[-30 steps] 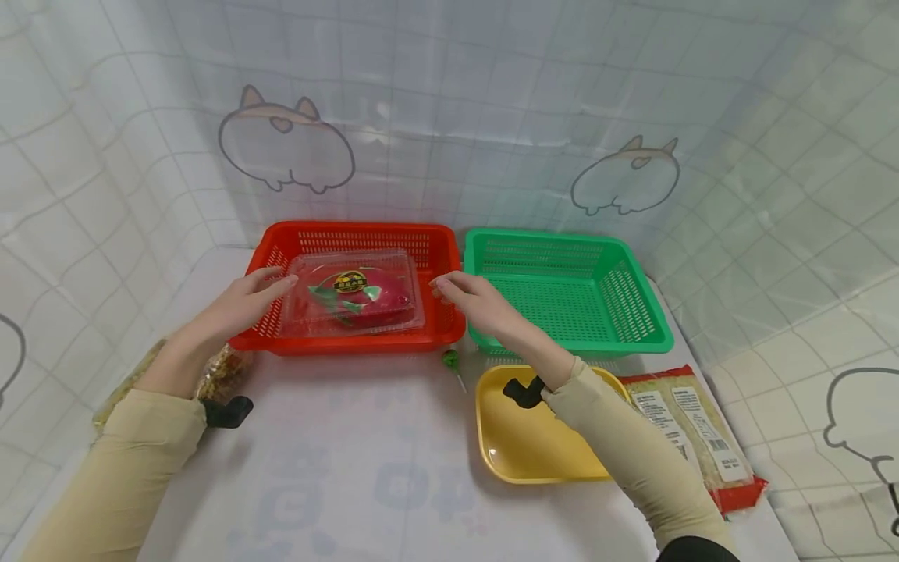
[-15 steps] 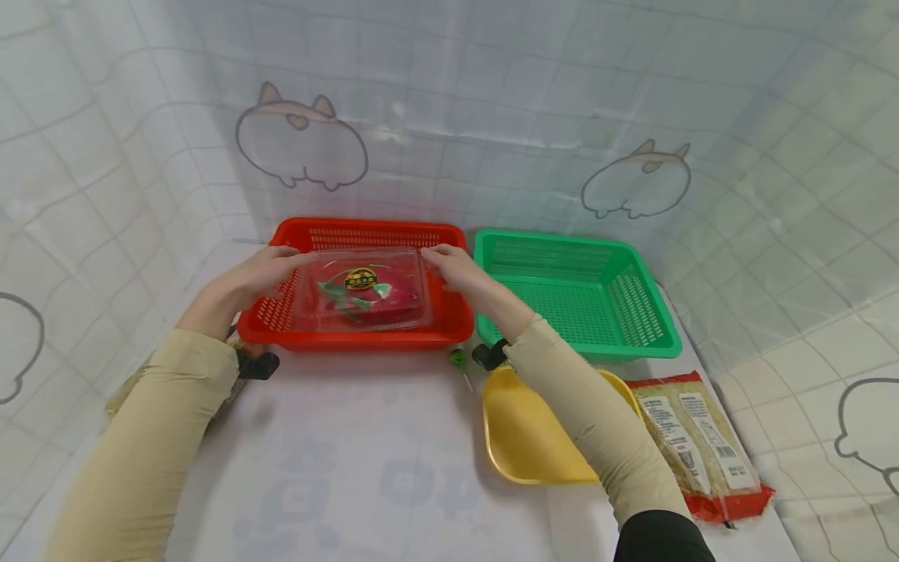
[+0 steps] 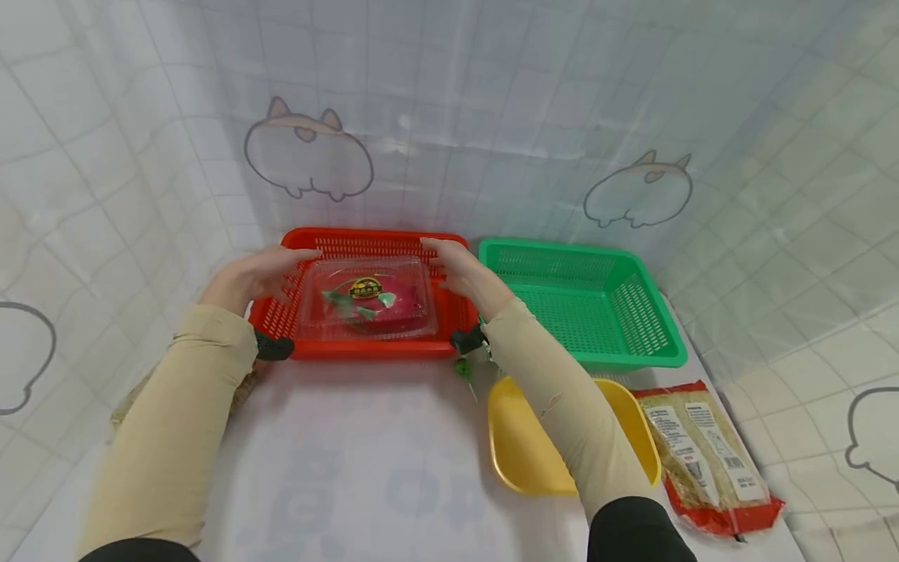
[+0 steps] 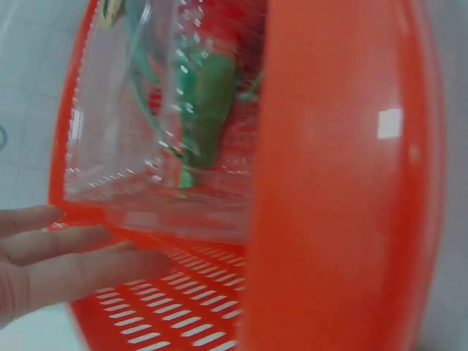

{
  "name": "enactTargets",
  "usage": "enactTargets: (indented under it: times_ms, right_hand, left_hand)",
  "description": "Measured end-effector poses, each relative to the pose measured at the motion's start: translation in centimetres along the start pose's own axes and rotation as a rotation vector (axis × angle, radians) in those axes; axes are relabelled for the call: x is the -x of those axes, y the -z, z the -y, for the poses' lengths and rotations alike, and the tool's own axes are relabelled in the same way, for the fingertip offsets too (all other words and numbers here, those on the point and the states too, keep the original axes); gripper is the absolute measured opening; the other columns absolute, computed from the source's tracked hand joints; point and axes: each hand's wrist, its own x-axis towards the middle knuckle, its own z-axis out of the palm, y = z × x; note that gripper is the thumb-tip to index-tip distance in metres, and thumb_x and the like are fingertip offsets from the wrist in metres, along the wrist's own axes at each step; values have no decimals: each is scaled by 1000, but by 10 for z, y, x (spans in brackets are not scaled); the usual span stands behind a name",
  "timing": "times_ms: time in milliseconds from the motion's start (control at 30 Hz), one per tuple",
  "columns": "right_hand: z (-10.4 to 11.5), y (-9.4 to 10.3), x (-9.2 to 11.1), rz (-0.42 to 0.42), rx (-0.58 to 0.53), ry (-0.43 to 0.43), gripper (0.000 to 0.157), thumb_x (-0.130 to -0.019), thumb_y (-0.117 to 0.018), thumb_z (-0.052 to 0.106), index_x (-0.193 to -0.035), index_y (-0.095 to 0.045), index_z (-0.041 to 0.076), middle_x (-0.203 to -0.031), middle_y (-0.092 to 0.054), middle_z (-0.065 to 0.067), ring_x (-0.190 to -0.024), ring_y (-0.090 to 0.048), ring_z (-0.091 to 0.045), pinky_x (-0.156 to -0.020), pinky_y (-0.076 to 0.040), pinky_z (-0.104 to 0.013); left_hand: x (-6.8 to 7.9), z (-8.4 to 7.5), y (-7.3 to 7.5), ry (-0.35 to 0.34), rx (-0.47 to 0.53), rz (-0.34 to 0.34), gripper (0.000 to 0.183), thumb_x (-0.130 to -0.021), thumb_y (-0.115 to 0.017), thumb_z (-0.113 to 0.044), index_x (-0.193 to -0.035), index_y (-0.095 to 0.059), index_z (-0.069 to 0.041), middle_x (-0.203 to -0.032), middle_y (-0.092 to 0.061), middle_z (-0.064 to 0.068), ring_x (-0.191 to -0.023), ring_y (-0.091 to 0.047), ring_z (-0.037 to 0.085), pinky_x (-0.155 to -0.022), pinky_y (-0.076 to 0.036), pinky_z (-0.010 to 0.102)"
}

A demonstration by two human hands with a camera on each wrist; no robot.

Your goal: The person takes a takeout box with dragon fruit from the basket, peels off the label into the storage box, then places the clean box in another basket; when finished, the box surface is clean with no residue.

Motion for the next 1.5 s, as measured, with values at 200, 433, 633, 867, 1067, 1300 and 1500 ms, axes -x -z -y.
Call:
enactTargets:
  times_ms: [200,433,633,867,1067,1300,1500]
  right_hand:
    - [-2,4,-20,-47,-101,-32,54,-104,-52,34,-152,-38,14,-158,-31,-14,-147,-27,-34,-121,-19,-55]
    - [-12,11,-36,-16,-79,-116,64,-103,-53,39,-158,-25,23,-161,-26,-15,-148,-25,-34,-121,-23,-53]
    - [-24,16,-40,102,5,-141,56,-103,-52,40,-153,-36,20,-154,-36,-15,-139,-40,-33,-117,-31,-53]
    - [-32,16,-33,226,173,-130,54,-101,-57,39,-147,-46,13,-140,-53,-14,-127,-53,-31,-110,-41,-49]
    - [-35,13,-25,234,283,-100,82,-97,-65,35,-160,-17,14,-150,-43,-11,-134,-46,-31,-111,-41,-48]
    - [-36,16,-18,206,352,-63,93,-93,-70,34,-162,-10,18,-160,-28,-7,-139,-40,-31,-116,-35,-50]
    - [-38,20,-16,187,364,-45,90,-94,-69,33,-161,-12,16,-158,-31,-7,-140,-37,-30,-116,-34,-51]
  left_hand:
    - [-13,14,3,24,87,87,80,-106,-39,-45,-160,9,-11,-163,6,28,-147,-5,55,-109,-28,70]
    - [-16,23,10,44,161,160,84,-106,-39,-44,-158,18,-11,-163,13,29,-149,4,52,-112,-26,67]
    - [-16,27,17,45,193,174,94,-103,-42,-52,-155,22,-7,-163,13,29,-150,3,49,-111,-30,65]
    - [-13,34,15,30,149,194,81,-106,-43,-40,-159,13,-12,-164,11,27,-149,1,50,-109,-34,65]
    - [-5,38,7,33,36,185,96,-102,-56,-30,-156,21,-9,-163,8,25,-143,-15,54,-96,-52,56]
    - [-3,39,1,0,12,180,95,-103,-56,-26,-156,22,-13,-163,13,24,-143,-18,53,-102,-47,58]
    - [-5,39,-5,-25,11,174,91,-104,-54,-25,-157,20,-14,-163,5,25,-142,-26,48,-105,-45,57]
